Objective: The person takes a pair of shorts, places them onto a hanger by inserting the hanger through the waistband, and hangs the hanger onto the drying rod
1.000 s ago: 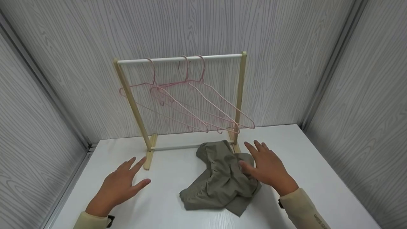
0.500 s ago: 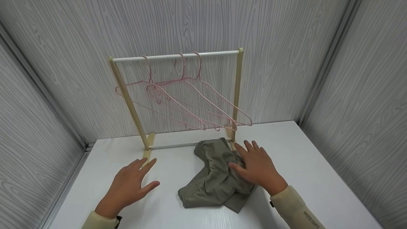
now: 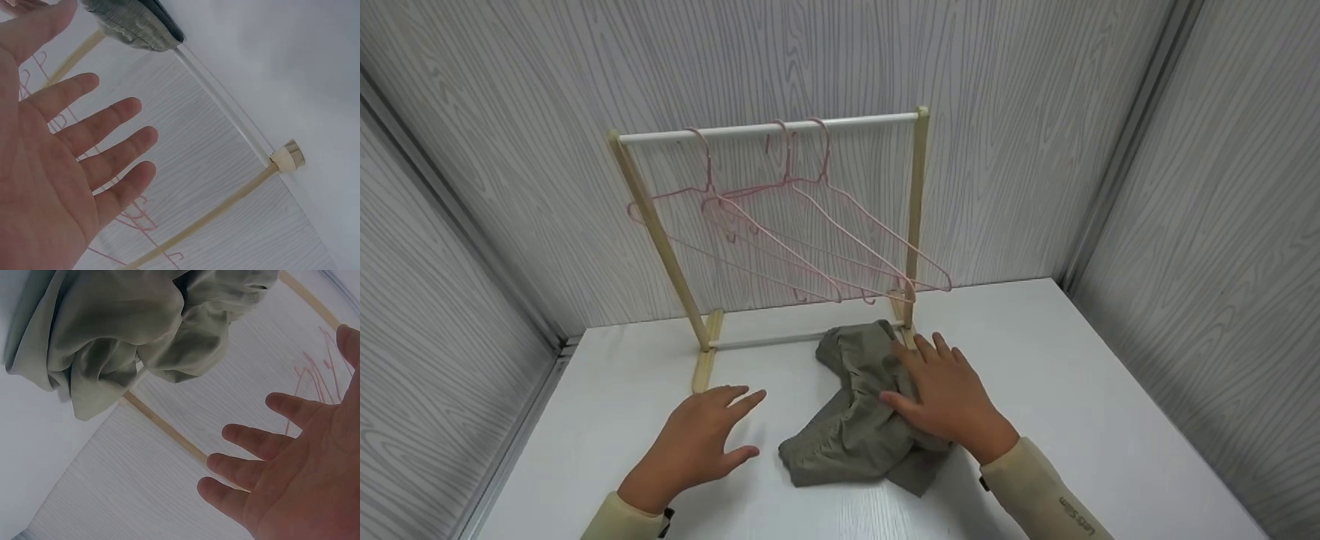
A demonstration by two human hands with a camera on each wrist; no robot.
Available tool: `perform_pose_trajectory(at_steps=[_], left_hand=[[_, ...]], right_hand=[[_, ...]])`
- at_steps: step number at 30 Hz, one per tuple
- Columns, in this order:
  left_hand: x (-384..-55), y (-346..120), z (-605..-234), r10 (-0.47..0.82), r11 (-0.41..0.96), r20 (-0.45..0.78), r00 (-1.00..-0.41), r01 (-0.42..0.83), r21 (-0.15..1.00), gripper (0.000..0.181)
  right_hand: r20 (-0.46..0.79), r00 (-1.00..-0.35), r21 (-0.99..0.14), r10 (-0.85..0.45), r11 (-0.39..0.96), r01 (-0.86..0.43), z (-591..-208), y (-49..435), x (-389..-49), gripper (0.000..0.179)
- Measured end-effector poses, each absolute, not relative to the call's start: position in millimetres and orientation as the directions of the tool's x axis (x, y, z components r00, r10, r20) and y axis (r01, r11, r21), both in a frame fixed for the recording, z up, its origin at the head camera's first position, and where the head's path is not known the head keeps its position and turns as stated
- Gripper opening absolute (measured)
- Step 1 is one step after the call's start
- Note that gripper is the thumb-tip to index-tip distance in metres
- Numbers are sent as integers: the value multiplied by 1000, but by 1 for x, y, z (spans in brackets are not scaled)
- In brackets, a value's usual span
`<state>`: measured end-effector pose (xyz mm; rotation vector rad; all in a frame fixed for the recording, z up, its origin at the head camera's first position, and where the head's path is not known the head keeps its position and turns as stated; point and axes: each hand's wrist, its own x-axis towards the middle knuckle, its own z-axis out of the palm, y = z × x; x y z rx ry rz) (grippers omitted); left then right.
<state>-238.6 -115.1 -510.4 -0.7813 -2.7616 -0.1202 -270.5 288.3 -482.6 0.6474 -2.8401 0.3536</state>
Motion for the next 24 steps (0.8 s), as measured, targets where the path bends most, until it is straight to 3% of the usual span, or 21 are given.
perform_pose_trajectory(at_steps=[14,24], left_hand=[[-245,-84,-523,572,814,233,-787,578,-45,73],[-250,-68,-540,593,803,180,-785,594,-58,69]], right_hand=[[336,-809,-153,-482,820,-552,-494,257,-263,76],[253,-847,-178,-467,838,-515,-503,243,-260,78]])
